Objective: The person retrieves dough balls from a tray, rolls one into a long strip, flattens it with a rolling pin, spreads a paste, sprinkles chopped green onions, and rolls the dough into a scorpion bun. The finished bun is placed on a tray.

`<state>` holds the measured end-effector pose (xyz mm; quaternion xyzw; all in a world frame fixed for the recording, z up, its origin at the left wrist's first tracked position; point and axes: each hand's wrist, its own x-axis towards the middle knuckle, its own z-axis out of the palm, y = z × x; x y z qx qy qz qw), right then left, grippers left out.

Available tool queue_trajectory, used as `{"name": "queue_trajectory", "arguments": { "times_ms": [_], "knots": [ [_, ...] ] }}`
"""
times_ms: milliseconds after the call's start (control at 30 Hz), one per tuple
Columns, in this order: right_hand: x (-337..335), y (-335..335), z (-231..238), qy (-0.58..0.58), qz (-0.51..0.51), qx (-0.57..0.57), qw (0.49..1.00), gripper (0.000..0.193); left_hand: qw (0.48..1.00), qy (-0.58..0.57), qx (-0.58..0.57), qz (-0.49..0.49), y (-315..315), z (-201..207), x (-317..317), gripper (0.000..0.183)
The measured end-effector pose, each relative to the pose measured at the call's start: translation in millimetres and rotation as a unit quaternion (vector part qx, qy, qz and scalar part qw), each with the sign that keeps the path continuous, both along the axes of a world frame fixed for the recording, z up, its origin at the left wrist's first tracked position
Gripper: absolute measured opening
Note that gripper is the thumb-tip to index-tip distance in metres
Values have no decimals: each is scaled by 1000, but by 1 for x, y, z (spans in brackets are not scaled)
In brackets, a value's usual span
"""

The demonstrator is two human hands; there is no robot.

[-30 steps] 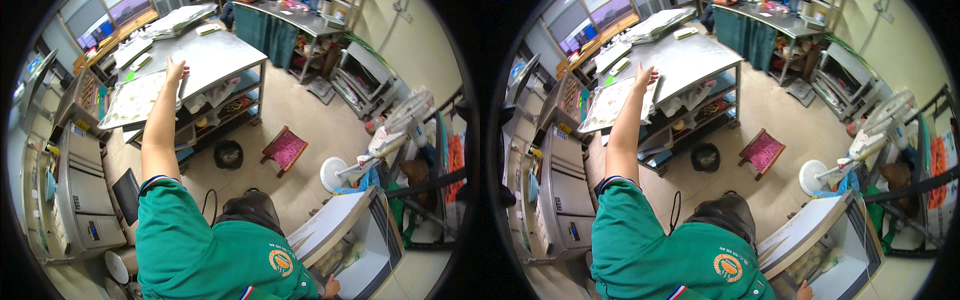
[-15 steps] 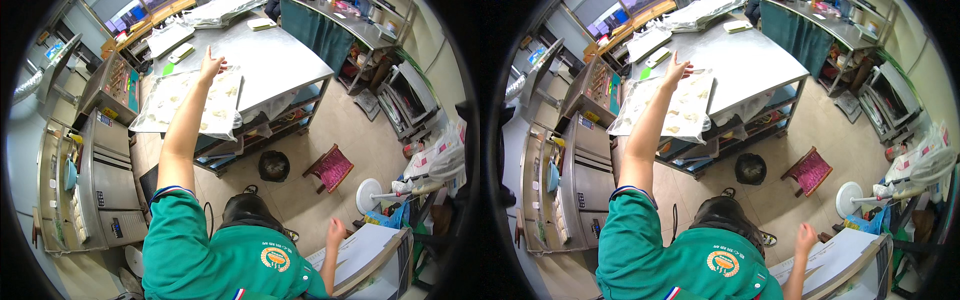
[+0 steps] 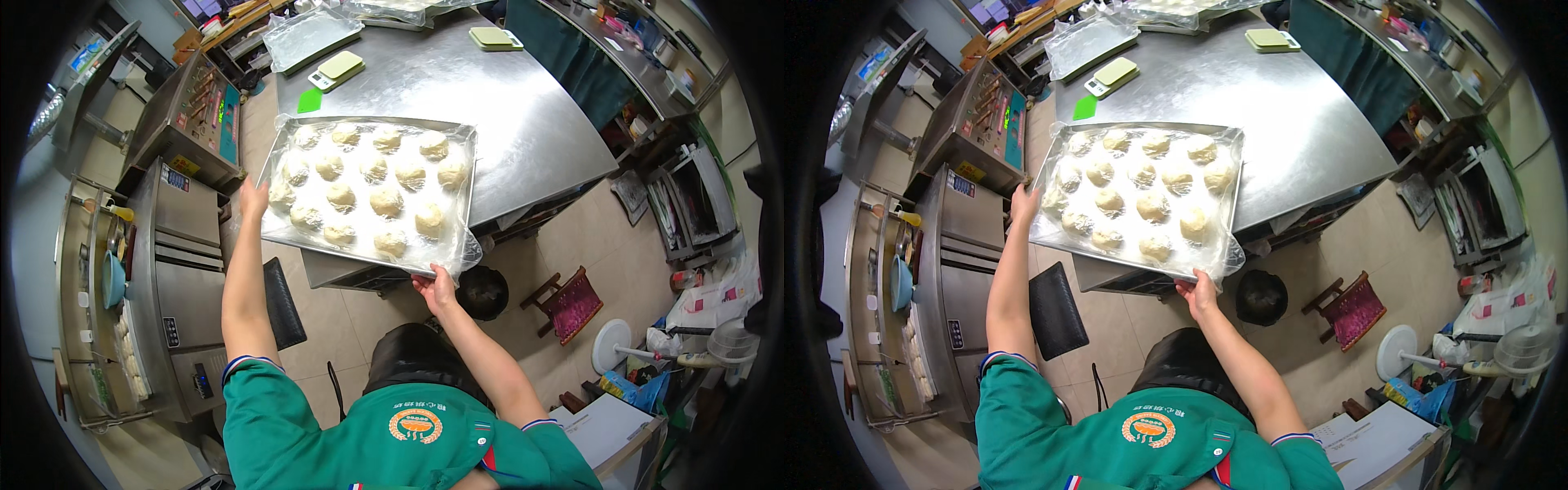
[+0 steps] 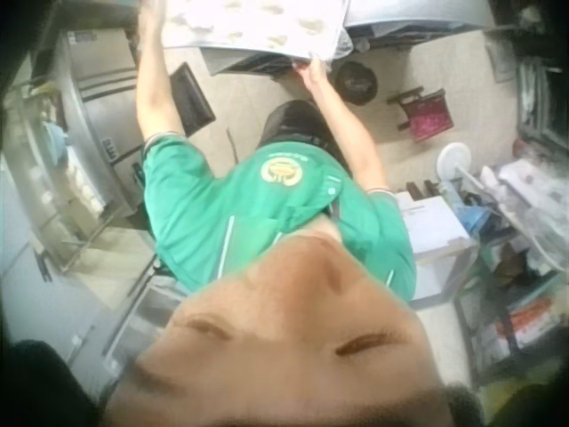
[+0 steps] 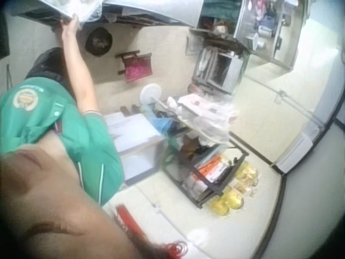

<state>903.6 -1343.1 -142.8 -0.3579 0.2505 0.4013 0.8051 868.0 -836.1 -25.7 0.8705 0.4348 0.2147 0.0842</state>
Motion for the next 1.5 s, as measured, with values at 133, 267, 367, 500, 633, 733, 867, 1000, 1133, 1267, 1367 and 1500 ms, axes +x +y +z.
{"name": "queue_trajectory", "arguments": {
  "times_ms": [133,267,367,500,633,733,867,1000,1133,1267,1367,1500],
  "knots": [
    [15,-15,-23,1,-50,-40,998,23,993,-62,-80,64,39,-32,-32,73],
    [46,-84,-32,-19,-40,-71,996,25,992,-10,-125,20,41,-48,-27,75],
    [45,-149,-28,-44,-58,-155,985,29,925,11,-380,-21,4,-69,-24,53],
    [11,-185,-25,-110,-182,-159,964,39,894,-41,-433,-112,-64,-109,-35,43],
    [-13,-180,-24,-112,-303,-164,932,43,849,-110,-485,-180,-97,-124,-50,50],
    [-18,-199,-10,-146,-301,-158,929,34,849,-86,-479,-207,-119,-111,-58,57],
    [-44,-263,33,-152,-324,-191,914,20,870,-17,-467,-157,-188,-67,-55,77],
    [-92,-288,81,-108,-414,-221,876,16,799,-36,-517,-303,-230,1,-12,69],
    [-167,-280,121,-15,-528,-209,823,15,773,37,-479,-413,-236,37,68,64],
    [-255,-257,169,9,-665,-249,704,14,669,99,-397,-620,-300,32,172,59],
    [-308,-216,224,39,-771,-234,591,21,594,119,-441,-662,-378,57,214,58],
    [-352,-166,296,-27,-849,-245,468,40,444,212,-519,-699,-479,109,226,56]
  ]
}}
